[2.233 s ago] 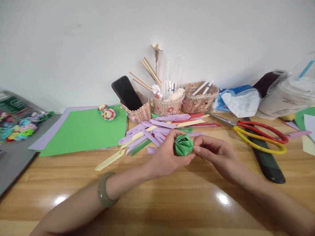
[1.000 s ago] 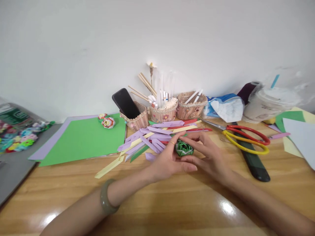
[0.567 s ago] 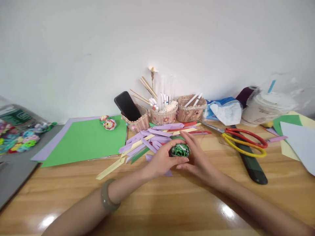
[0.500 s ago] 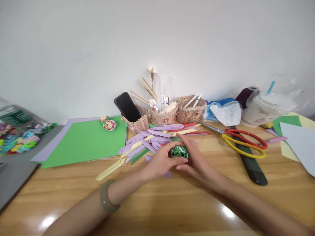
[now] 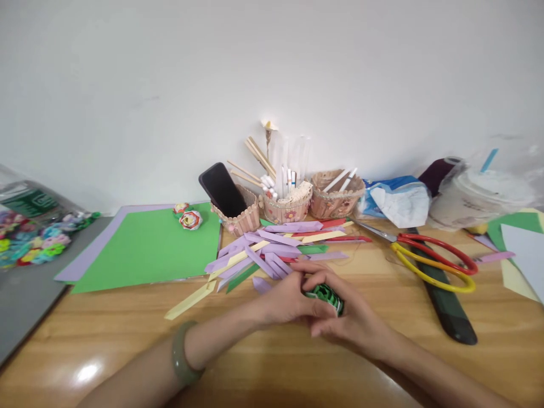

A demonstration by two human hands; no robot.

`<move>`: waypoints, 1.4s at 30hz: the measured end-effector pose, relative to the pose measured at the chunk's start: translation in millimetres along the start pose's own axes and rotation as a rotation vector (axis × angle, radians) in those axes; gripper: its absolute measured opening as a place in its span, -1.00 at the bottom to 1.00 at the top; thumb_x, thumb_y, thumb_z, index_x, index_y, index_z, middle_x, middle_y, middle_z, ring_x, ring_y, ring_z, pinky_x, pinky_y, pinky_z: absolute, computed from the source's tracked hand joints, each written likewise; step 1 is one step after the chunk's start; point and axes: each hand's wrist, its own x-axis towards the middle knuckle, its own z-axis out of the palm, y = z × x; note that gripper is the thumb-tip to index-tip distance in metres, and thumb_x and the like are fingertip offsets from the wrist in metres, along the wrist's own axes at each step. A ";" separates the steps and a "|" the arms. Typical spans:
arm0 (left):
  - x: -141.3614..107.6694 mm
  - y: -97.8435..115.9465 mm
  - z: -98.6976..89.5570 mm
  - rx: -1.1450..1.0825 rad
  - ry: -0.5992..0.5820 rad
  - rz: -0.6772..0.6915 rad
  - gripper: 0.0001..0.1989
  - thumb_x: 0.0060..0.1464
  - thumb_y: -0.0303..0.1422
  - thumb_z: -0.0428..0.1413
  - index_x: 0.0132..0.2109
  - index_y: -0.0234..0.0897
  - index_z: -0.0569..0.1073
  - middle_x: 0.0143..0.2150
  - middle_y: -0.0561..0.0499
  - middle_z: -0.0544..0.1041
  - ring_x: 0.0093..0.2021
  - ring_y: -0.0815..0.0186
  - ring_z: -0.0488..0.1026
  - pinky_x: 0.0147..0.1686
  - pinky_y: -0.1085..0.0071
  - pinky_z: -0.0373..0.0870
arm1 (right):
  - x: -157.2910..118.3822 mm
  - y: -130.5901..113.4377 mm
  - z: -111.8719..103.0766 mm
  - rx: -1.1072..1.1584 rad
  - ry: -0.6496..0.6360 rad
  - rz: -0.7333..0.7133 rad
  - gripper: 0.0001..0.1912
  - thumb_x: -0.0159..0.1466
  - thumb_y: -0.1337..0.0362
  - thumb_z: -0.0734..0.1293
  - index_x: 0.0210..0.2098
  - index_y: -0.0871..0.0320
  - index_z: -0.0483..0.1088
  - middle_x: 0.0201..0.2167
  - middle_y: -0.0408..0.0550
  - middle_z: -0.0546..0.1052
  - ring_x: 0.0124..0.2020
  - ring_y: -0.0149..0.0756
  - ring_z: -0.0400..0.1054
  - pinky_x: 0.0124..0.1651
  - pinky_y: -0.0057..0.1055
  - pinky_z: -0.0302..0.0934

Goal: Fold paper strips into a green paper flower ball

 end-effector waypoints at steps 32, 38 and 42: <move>-1.5 -10.7 1.4 -0.314 -0.019 -0.100 -0.48 -0.21 0.06 0.14 -0.29 -0.28 0.27 -0.48 0.12 0.31 -0.50 0.47 0.27 -0.53 0.51 0.14 | -6.8 -0.3 3.4 -0.011 0.105 -0.217 -0.76 0.30 0.08 0.12 -0.42 0.07 0.13 -0.49 -0.14 0.27 -0.41 -0.32 0.21 -0.38 -0.40 0.18; -2.0 -10.4 -0.3 -0.360 -0.082 -0.090 -0.44 -0.27 0.01 0.21 -0.22 -0.29 0.29 -0.42 0.09 0.36 -0.45 0.43 0.33 -0.46 0.48 0.20 | -8.2 1.2 3.9 -0.024 0.107 -0.230 -0.77 0.33 0.13 0.07 -0.42 0.07 0.11 -0.48 -0.14 0.26 -0.41 -0.31 0.18 -0.36 -0.37 0.18; -1.0 -7.5 0.3 -0.339 -0.096 -0.029 -0.38 -0.44 -0.30 0.37 -0.15 -0.28 0.35 -0.27 0.04 0.40 -0.27 0.39 0.36 -0.28 0.46 0.24 | -8.1 4.1 -1.3 -0.005 0.134 -0.186 -0.76 0.29 0.03 0.09 -0.30 0.05 0.18 -0.33 -0.06 0.30 -0.23 -0.23 0.22 -0.18 -0.27 0.22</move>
